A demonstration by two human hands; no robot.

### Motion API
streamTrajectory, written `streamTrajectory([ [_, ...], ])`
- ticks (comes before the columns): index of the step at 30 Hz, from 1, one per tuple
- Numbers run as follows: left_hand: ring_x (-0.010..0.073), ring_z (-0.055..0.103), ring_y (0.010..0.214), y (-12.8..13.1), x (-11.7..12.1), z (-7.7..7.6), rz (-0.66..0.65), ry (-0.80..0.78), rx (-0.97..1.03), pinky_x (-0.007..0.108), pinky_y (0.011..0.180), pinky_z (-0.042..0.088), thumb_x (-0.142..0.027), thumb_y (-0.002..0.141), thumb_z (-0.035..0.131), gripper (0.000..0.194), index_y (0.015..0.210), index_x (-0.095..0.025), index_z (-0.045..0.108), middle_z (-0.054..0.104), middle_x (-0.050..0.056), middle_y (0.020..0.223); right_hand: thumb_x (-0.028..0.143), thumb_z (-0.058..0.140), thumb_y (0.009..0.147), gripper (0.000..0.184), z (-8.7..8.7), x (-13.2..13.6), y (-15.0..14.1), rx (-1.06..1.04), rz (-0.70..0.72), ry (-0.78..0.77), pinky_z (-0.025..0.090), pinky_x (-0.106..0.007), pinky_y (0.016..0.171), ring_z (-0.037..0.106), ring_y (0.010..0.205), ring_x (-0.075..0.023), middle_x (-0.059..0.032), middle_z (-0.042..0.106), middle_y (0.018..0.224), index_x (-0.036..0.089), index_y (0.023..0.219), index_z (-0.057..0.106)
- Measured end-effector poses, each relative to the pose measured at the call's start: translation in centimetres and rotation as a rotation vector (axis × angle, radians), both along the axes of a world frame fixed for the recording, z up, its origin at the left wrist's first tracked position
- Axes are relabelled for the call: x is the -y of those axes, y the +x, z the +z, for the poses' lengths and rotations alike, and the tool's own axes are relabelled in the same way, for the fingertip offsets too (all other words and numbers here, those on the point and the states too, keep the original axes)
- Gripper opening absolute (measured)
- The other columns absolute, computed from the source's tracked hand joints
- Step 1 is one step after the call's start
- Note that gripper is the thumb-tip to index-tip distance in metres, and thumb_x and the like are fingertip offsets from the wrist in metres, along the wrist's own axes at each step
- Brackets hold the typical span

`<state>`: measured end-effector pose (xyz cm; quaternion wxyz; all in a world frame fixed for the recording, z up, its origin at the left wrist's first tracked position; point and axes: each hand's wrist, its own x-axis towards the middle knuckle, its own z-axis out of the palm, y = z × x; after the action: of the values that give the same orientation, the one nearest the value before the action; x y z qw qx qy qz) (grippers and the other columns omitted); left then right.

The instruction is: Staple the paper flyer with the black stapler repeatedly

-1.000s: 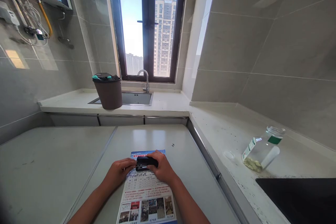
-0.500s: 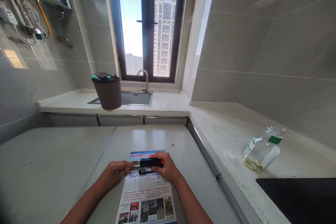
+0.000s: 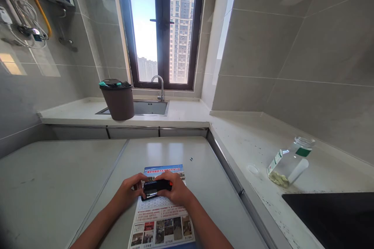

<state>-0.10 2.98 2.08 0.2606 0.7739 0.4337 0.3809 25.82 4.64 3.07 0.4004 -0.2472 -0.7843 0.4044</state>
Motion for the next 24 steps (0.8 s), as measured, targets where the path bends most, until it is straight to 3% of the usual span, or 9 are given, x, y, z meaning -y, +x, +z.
streamTrajectory([
  [7, 0.0120, 0.055, 0.062, 0.4, -0.5, -0.1, 0.078, 0.029, -0.032, 0.022, 0.060, 0.043, -0.019, 0.075, 0.074, 0.014, 0.083, -0.021, 0.063, 0.064, -0.004, 0.076, 0.024, 0.080, 0.077, 0.040, 0.8, -0.2, 0.6, 0.088, -0.110, -0.059, 0.045, -0.038, 0.092, 0.061, 0.100, -0.0239, -0.0029, 0.066, 0.107, 0.028, 0.116, 0.071],
  [17, 0.0131, 0.055, 0.061, 0.6, -0.4, 0.3, 0.167, 0.040, -0.029, 0.024, 0.059, 0.042, -0.028, 0.085, 0.068, 0.011, 0.081, -0.021, 0.060, 0.064, -0.003, 0.074, 0.016, 0.078, 0.073, 0.043, 0.6, -0.5, 0.7, 0.197, -0.261, -0.069, 0.044, -0.044, 0.097, 0.060, 0.107, -0.0286, -0.0029, 0.069, 0.112, 0.028, 0.113, 0.070],
  [24, 0.0139, 0.055, 0.061, 0.6, -0.4, 0.9, 0.167, 0.021, -0.024, 0.025, 0.059, 0.042, -0.033, 0.087, 0.066, 0.013, 0.082, -0.021, 0.062, 0.066, -0.001, 0.076, 0.019, 0.078, 0.070, 0.041, 1.4, -1.6, 3.2, 0.216, -0.153, -0.161, 0.049, -0.037, 0.089, 0.064, 0.101, -0.0265, -0.0018, 0.071, 0.108, 0.024, 0.109, 0.070],
])
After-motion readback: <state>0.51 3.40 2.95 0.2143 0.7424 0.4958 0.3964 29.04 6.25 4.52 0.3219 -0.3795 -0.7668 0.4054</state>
